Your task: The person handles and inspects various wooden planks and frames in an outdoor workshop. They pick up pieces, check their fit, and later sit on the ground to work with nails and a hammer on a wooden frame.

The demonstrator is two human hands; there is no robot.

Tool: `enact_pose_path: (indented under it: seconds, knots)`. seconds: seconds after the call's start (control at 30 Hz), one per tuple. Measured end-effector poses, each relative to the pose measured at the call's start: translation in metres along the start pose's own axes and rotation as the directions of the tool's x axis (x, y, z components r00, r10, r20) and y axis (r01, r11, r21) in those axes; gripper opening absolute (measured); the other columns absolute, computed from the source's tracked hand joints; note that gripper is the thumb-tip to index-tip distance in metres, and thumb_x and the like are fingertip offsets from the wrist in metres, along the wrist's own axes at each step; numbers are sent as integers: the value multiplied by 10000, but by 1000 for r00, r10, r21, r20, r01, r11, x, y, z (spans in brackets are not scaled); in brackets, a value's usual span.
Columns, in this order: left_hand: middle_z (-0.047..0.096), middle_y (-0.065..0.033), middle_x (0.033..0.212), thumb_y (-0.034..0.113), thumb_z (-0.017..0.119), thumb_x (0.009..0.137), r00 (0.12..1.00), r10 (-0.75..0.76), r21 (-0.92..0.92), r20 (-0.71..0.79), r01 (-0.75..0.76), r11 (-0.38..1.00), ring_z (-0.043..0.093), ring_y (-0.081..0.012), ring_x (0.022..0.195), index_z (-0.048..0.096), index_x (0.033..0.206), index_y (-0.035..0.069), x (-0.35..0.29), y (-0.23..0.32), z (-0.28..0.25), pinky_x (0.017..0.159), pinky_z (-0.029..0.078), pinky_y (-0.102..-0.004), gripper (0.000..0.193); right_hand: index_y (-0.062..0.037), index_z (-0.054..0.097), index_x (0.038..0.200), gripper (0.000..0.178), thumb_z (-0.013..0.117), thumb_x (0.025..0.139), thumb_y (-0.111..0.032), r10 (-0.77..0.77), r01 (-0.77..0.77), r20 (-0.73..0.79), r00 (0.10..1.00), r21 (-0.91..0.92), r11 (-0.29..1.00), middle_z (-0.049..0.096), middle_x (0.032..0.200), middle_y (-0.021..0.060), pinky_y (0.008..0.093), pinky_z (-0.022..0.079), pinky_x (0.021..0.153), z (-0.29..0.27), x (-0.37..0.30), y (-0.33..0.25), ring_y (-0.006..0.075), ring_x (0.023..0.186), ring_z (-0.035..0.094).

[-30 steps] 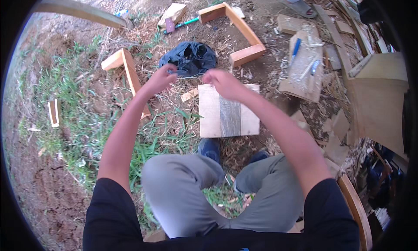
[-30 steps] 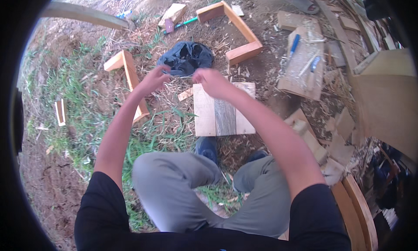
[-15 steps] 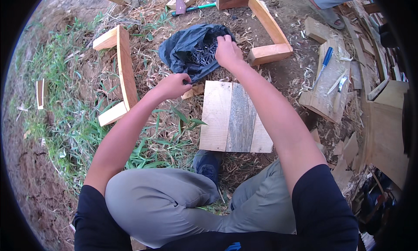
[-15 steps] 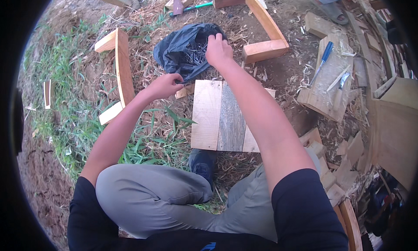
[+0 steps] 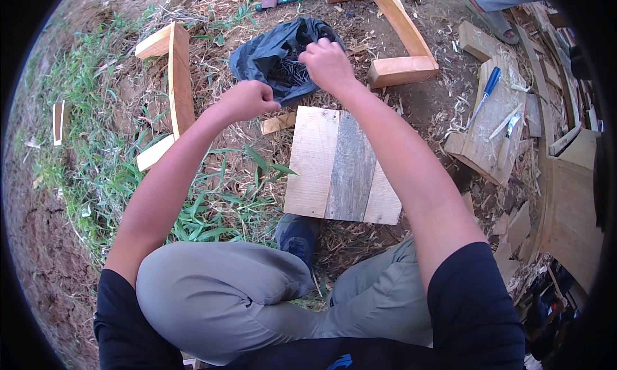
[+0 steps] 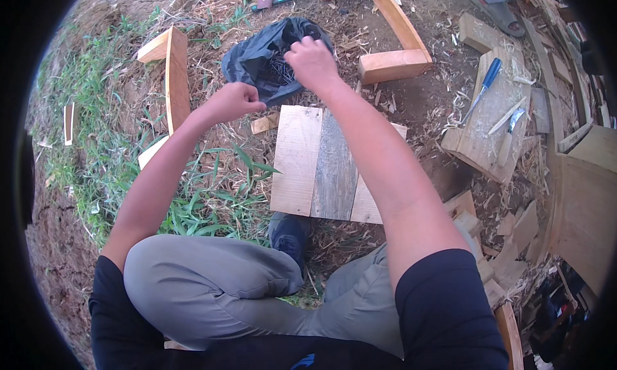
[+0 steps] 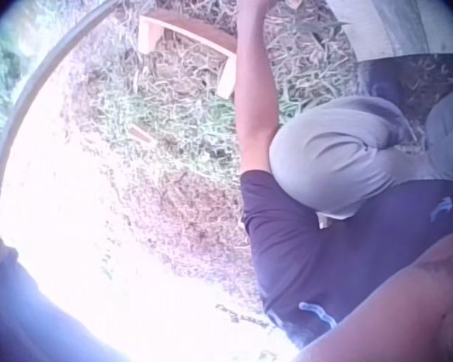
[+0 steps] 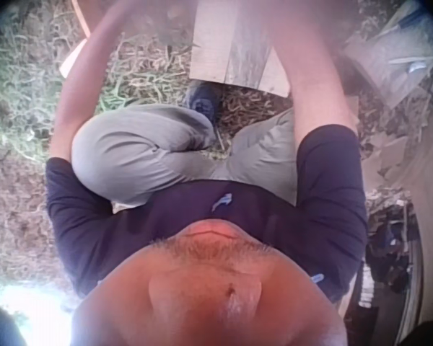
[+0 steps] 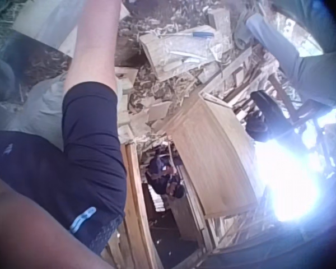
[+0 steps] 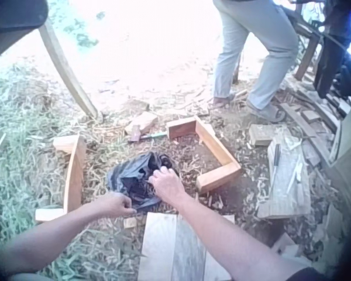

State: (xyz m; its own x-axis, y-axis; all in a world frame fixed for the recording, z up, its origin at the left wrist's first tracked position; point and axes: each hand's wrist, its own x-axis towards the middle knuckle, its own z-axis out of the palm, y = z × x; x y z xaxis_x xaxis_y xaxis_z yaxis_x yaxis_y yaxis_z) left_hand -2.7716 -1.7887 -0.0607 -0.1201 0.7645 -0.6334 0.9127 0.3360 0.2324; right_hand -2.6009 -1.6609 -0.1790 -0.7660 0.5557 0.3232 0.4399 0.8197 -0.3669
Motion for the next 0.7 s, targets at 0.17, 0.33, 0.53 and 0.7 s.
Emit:
enact_pose_path:
  seconds: [0.17,0.33,0.53,0.7]
  knots:
    - [652,-110,732,366,708,857,995,85,-10,43,-85,996,631,-225,696,673,866,18,1,1,16,670,487,-368,349,-160,747,927,163,609,848,-123,-86,92,81,993,-73,993,654,1046,19,375,505,870,19,7,-13,208,1068,593]
    - [620,-86,759,314,672,910,995,78,-110,58,-72,991,598,-174,718,612,1004,17,-16,-2,12,671,472,-345,317,-158,746,915,114,667,833,-168,-132,167,215,968,-155,974,659,1065,23,380,512,876,19,15,-3,207,1093,603]
    - [605,-69,780,296,647,938,992,48,-234,115,-20,972,583,-155,730,556,1163,45,-32,-23,12,687,466,-331,349,-112,710,997,167,703,865,-214,-59,21,351,935,112,994,627,1126,82,417,478,980,10,15,10,268,1153,571]
    - [607,-64,792,291,640,944,995,34,-175,89,-18,984,591,-163,740,562,1162,50,-28,-27,9,696,470,-336,334,-81,675,1107,207,570,935,-125,-14,-71,391,920,201,977,609,1155,134,431,489,983,0,23,18,307,1159,577]
